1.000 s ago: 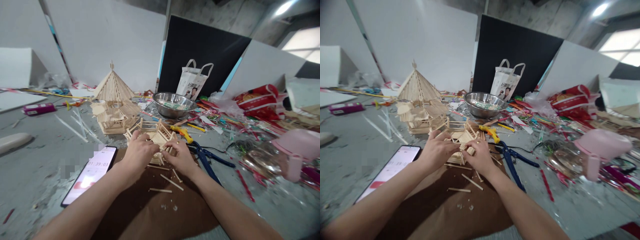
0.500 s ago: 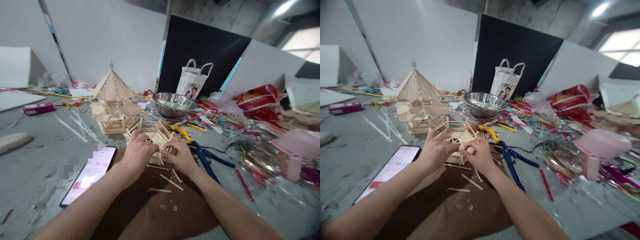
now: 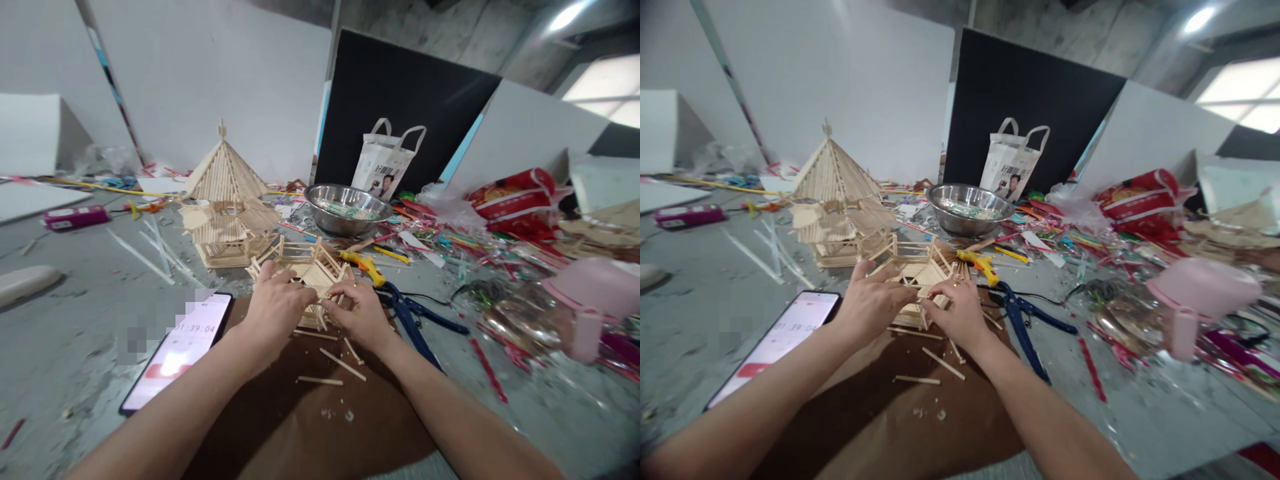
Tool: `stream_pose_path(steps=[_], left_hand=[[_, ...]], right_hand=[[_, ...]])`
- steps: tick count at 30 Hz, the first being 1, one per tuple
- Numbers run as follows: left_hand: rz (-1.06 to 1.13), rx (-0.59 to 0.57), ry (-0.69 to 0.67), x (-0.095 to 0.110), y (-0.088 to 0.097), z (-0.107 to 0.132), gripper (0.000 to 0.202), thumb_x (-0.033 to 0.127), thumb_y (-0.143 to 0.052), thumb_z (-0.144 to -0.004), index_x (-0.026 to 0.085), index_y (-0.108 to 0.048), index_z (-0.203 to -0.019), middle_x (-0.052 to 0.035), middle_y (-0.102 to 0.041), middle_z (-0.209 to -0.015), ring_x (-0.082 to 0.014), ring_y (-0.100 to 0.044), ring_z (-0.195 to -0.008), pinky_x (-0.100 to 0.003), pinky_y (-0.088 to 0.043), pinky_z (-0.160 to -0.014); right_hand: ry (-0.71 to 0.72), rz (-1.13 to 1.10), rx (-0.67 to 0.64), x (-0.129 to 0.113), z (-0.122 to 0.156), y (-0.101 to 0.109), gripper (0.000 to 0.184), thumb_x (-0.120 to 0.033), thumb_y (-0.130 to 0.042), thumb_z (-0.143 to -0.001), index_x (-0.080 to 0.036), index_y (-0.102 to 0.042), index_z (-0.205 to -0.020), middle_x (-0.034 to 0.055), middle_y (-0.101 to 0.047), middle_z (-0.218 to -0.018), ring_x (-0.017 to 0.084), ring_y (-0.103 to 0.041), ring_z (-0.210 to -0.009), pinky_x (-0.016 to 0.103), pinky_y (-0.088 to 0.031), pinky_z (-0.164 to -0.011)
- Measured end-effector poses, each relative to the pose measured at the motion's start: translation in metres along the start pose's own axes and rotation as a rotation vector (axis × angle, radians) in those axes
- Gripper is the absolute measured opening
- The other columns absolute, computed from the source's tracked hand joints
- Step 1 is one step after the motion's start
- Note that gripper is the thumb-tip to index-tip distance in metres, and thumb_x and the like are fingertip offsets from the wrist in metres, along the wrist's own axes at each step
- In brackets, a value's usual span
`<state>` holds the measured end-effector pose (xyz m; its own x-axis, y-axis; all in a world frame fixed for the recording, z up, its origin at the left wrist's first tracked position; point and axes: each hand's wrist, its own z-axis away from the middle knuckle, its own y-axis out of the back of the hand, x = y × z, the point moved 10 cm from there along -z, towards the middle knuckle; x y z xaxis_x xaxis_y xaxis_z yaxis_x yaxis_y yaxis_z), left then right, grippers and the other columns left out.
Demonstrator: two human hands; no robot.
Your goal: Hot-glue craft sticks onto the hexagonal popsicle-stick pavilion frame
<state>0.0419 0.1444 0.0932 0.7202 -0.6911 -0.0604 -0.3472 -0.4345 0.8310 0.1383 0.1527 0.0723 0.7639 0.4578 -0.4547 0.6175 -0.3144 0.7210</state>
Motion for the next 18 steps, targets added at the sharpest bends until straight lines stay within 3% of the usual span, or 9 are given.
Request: stream_pose_path(steps=[18], left_hand=[[0.021,-0.046,0.025,-0.0017,-0.0034,-0.0005,0.021,0.026,-0.044,-0.081,0.026,-0.062,-0.07,0.0024,-0.064,-0.059,-0.0168,-0.053,-0.073,-0.04,-0.021,-0.078]], right_hand=[[-0.016,-0.008,0.001,-0.0018,-0.0005,-0.0014,0.012,-0.031,-0.059,-0.068,-0.019,-0.059,-0.07,0.0016,-0.065,-0.076,0.016,-0.056,-0.077,0.032,-0.032,-0.075]])
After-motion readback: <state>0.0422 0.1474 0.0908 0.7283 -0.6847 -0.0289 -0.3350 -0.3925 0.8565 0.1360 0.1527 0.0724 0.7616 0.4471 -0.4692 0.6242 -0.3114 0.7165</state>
